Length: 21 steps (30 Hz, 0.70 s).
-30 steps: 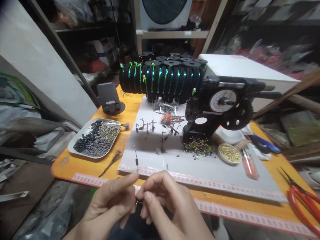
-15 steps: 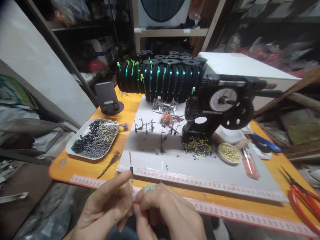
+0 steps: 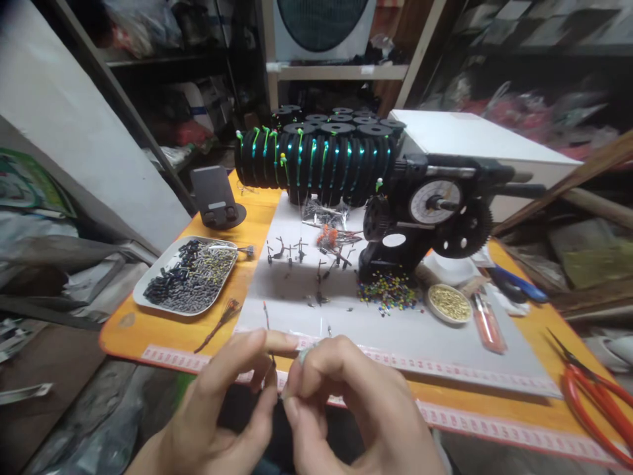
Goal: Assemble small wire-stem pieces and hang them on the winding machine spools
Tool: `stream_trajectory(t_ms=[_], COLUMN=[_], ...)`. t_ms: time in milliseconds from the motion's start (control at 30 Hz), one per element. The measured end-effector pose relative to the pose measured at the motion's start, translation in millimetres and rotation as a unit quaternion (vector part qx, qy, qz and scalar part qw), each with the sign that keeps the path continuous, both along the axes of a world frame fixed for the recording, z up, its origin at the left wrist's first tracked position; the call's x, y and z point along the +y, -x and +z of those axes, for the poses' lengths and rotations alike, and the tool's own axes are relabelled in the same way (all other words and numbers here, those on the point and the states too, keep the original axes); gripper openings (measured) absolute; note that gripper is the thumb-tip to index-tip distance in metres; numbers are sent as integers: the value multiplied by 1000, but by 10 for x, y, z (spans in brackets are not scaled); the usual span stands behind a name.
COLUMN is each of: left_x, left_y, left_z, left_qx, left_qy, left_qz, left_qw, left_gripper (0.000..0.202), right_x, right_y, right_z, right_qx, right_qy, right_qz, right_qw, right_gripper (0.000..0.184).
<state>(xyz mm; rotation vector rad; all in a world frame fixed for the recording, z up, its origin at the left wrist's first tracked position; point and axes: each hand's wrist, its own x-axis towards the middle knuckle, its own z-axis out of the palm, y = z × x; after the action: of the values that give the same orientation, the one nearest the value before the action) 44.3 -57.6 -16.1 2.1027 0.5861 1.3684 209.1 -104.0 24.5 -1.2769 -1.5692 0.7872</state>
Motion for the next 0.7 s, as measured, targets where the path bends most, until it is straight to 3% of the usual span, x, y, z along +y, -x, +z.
stream_trajectory(t_ms=[167,367,700], left_x=[169,180,122], left_y=[42,181,215], left_z=[102,214,247], left_qx=[51,132,185], left_qy=[-95,-58,-92], left_qz=[-41,-64,-33], left_qw=[993,987,978], left_gripper=[51,19,22], right_x=[32,64,75], right_y=[-109,-134,-42], right_z=[92,136,127], right_qx=[-35,-36,62], right_qy=[43,64,93], right_qz=[33,54,25], right_qw=[998,996,993], right_gripper=[17,16,16])
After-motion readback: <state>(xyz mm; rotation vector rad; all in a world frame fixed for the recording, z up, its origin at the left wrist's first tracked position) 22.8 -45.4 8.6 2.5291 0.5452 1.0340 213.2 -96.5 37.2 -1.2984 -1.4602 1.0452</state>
